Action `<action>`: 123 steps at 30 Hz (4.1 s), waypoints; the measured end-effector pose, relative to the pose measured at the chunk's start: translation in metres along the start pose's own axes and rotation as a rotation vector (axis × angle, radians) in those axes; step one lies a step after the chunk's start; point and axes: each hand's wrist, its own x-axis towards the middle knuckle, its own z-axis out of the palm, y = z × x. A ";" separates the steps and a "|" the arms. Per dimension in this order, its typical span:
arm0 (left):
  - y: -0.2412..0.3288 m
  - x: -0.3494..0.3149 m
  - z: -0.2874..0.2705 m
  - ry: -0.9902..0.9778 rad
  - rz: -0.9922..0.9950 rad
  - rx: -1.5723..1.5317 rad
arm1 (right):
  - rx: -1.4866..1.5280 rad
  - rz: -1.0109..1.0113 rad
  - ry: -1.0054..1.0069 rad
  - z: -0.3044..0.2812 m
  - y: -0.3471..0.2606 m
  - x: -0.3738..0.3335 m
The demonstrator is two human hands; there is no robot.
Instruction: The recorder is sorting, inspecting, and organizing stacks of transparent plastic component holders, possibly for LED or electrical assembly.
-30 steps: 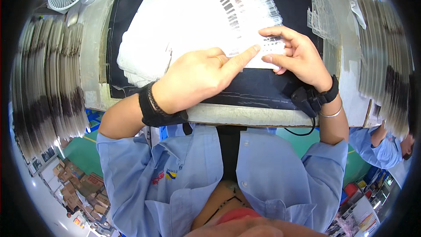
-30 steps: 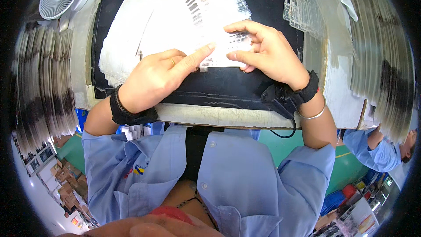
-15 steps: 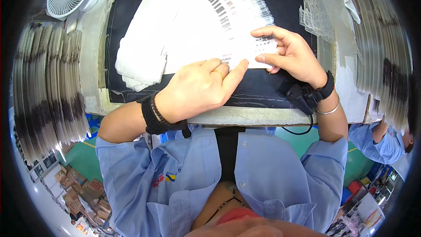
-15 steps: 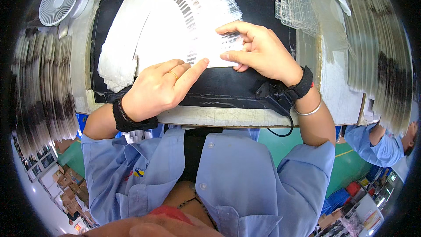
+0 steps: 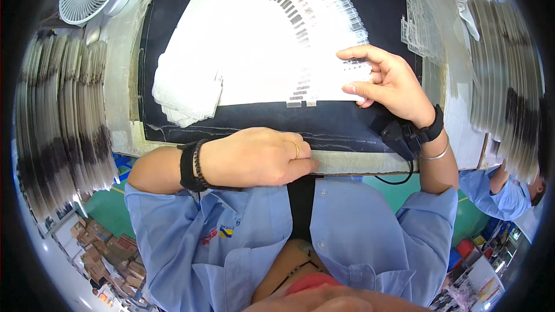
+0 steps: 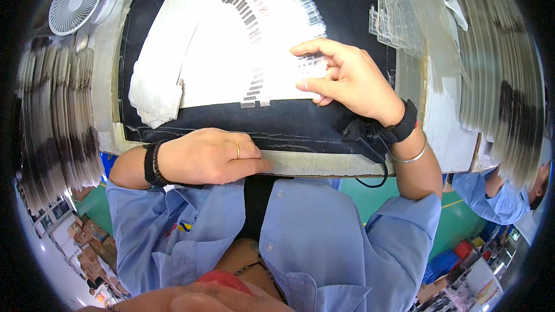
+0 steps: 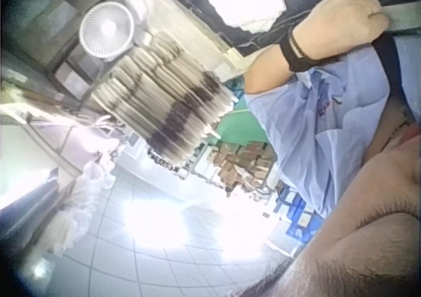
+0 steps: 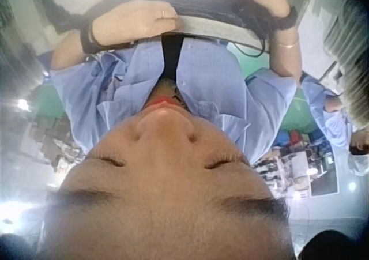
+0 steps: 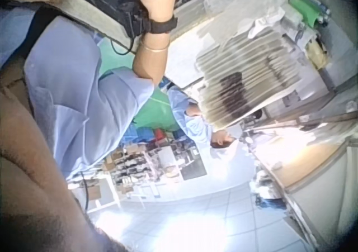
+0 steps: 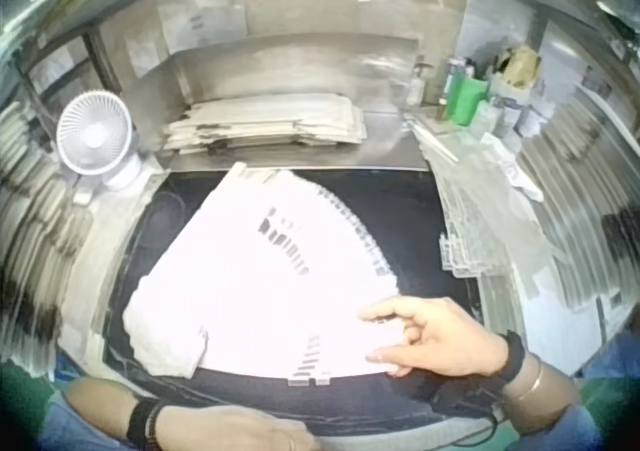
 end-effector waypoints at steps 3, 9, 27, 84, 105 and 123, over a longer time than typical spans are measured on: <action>0.004 -0.002 -0.006 -0.043 -0.062 0.069 | 0.015 -0.005 -0.008 -0.001 0.001 -0.001; -0.006 0.004 -0.010 0.106 -0.199 0.395 | 0.088 -0.007 -0.010 0.000 0.003 0.000; 0.001 -0.004 -0.006 0.076 -0.295 0.488 | -0.057 -0.022 -0.014 0.001 0.000 0.000; 0.004 -0.003 -0.003 0.068 0.152 -0.066 | -0.793 -0.485 0.083 0.010 -0.026 -0.017; -0.029 0.003 -0.019 0.535 -0.264 0.284 | -0.550 -0.306 0.050 0.001 -0.015 -0.009; -0.055 -0.003 -0.030 0.623 -0.424 0.250 | -0.033 0.094 -0.013 0.003 -0.010 -0.003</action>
